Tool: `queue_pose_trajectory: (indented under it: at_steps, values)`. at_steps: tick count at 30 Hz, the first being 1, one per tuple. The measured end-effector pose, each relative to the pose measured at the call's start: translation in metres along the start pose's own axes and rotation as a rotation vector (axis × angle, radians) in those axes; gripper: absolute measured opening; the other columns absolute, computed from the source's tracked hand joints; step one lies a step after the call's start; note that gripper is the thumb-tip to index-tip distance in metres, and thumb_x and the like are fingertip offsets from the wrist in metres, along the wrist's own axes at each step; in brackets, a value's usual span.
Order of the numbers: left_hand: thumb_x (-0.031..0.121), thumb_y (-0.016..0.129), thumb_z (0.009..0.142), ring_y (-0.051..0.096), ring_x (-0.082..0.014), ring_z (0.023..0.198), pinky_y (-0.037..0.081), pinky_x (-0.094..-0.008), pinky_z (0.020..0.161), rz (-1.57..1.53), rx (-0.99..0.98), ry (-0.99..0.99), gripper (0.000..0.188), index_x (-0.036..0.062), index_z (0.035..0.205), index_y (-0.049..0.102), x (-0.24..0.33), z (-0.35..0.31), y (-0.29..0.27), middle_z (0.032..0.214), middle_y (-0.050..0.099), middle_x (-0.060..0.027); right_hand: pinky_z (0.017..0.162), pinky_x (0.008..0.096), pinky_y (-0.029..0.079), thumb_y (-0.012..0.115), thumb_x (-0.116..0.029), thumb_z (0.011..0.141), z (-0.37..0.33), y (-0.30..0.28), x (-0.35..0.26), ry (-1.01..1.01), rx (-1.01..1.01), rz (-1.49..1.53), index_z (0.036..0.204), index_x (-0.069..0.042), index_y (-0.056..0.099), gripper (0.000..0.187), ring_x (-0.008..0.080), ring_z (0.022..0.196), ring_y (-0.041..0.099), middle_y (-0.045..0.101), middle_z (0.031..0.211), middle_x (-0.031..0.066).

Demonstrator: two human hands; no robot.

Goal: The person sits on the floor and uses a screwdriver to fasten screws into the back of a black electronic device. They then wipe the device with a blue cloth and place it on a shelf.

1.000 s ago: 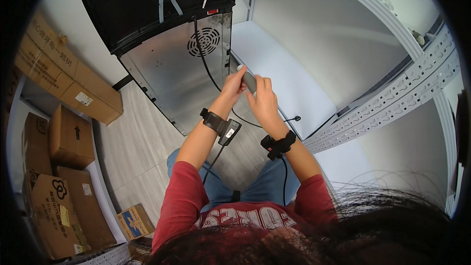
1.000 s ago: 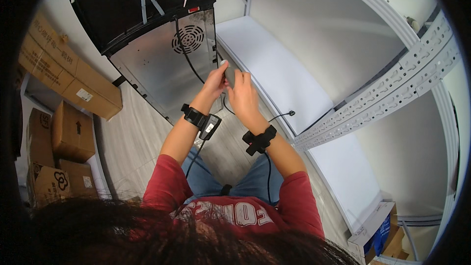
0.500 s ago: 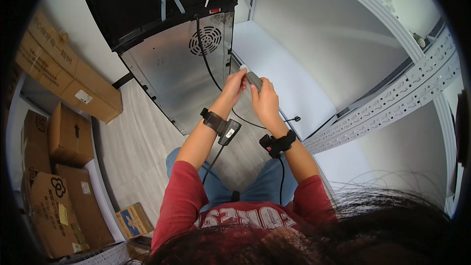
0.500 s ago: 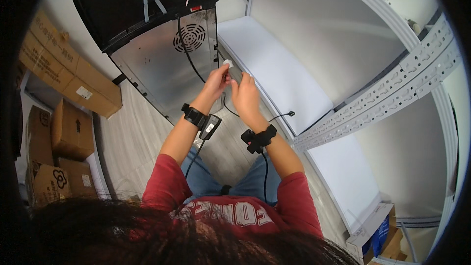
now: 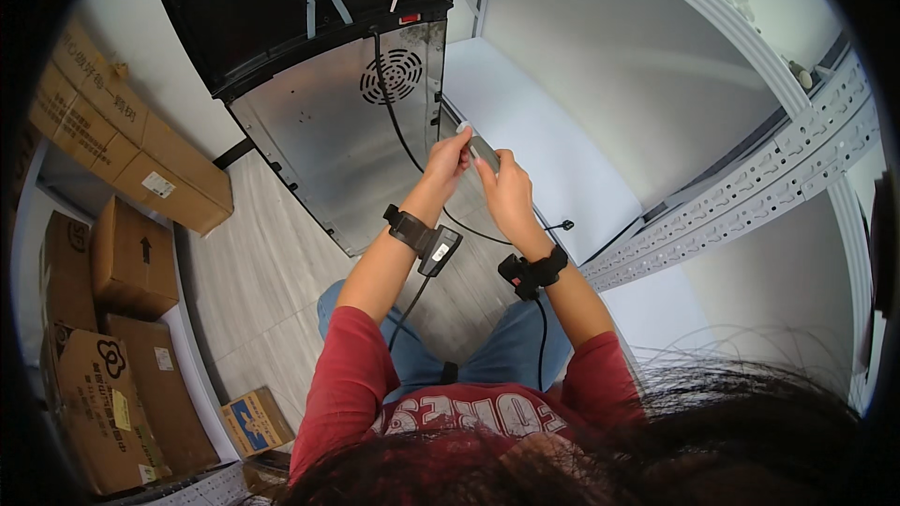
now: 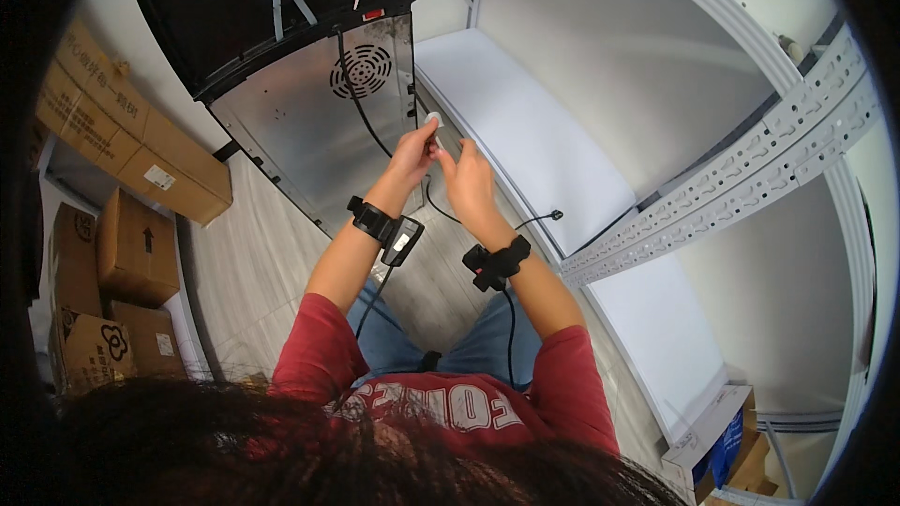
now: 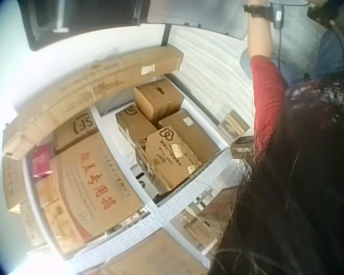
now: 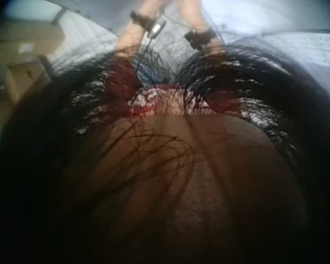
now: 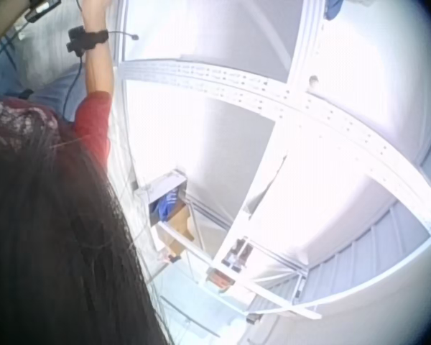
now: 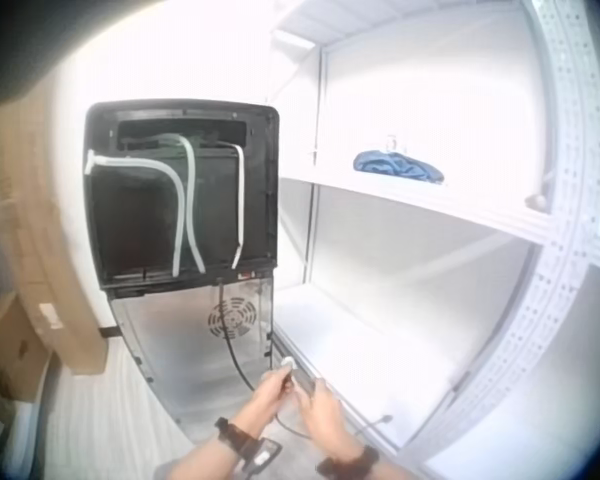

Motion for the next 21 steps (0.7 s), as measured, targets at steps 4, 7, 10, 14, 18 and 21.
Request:
queue_pose_trajectory:
  at_steps: [4, 7, 10, 14, 18, 21]
  values:
    - [0.032, 0.055, 0.096, 0.043, -0.0087, 0.062, 0.037, -0.0236, 0.056, -0.061, -0.073, -0.021, 0.031, 0.0040, 0.083, 0.060, 0.000, -0.002, 0.012, 0.069, 0.047, 0.0018, 0.072, 0.0426, 0.050, 0.067, -0.022, 0.084, -0.006, -0.005, -0.013, -0.119, -0.005, -0.023, 0.106, 0.007, 0.054, 0.039, 0.0397, 0.089, 0.062, 0.058, 0.109, 0.0286]
    - [0.033, 0.054, 0.096, 0.042, -0.0086, 0.062, 0.037, -0.0231, 0.057, -0.034, -0.095, -0.004, 0.032, 0.0045, 0.083, 0.060, 0.001, 0.004, 0.007, 0.069, 0.047, 0.0020, 0.068, 0.0423, 0.051, 0.065, -0.024, 0.086, -0.005, -0.012, -0.014, -0.185, 0.126, -0.041, 0.107, 0.007, 0.054, 0.039, 0.0376, 0.081, 0.064, 0.062, 0.097, 0.0277]
    - [0.033, 0.054, 0.096, 0.041, -0.0086, 0.062, 0.036, -0.0228, 0.056, -0.059, -0.085, 0.004, 0.032, 0.0045, 0.083, 0.059, 0.002, 0.001, 0.016, 0.069, 0.047, 0.0023, 0.063, 0.0432, 0.050, 0.062, -0.026, 0.089, 0.000, 0.000, 0.009, 0.037, 0.022, 0.042, 0.106, 0.006, 0.055, 0.038, 0.0373, 0.069, 0.064, 0.064, 0.078, 0.0241]
    - [0.032, 0.058, 0.095, 0.039, -0.0088, 0.060, 0.035, -0.0235, 0.054, -0.087, -0.056, -0.016, 0.031, 0.0070, 0.076, 0.055, 0.004, -0.007, 0.021, 0.068, 0.045, 0.0022, 0.059, 0.0439, 0.049, 0.061, -0.027, 0.090, 0.004, 0.001, 0.025, 0.181, -0.023, 0.024, 0.108, 0.006, 0.053, 0.038, 0.0377, 0.061, 0.063, 0.062, 0.066, 0.0209]
    - [0.032, 0.059, 0.094, 0.038, -0.0088, 0.059, 0.033, -0.0243, 0.053, -0.060, -0.046, -0.018, 0.032, 0.0070, 0.075, 0.054, -0.005, 0.001, 0.012, 0.068, 0.044, 0.0020, 0.061, 0.0441, 0.050, 0.064, -0.024, 0.087, -0.002, -0.007, 0.003, -0.082, 0.074, -0.074, 0.110, 0.005, 0.052, 0.039, 0.0392, 0.064, 0.063, 0.063, 0.070, 0.0214]
    - [0.032, 0.061, 0.093, 0.037, -0.0088, 0.059, 0.033, -0.0240, 0.053, -0.087, -0.051, 0.012, 0.032, 0.0067, 0.075, 0.054, -0.002, 0.000, 0.017, 0.068, 0.044, 0.0019, 0.061, 0.0441, 0.051, 0.066, -0.023, 0.084, -0.005, -0.013, -0.004, -0.202, 0.165, -0.084, 0.108, 0.005, 0.052, 0.039, 0.0405, 0.066, 0.063, 0.064, 0.073, 0.0224]
Point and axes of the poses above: each hand's wrist, its own z-axis towards the middle knuckle, its own y-axis out of the palm, x = y × z, the point moved 10 cm from there along z, towards the middle knuckle
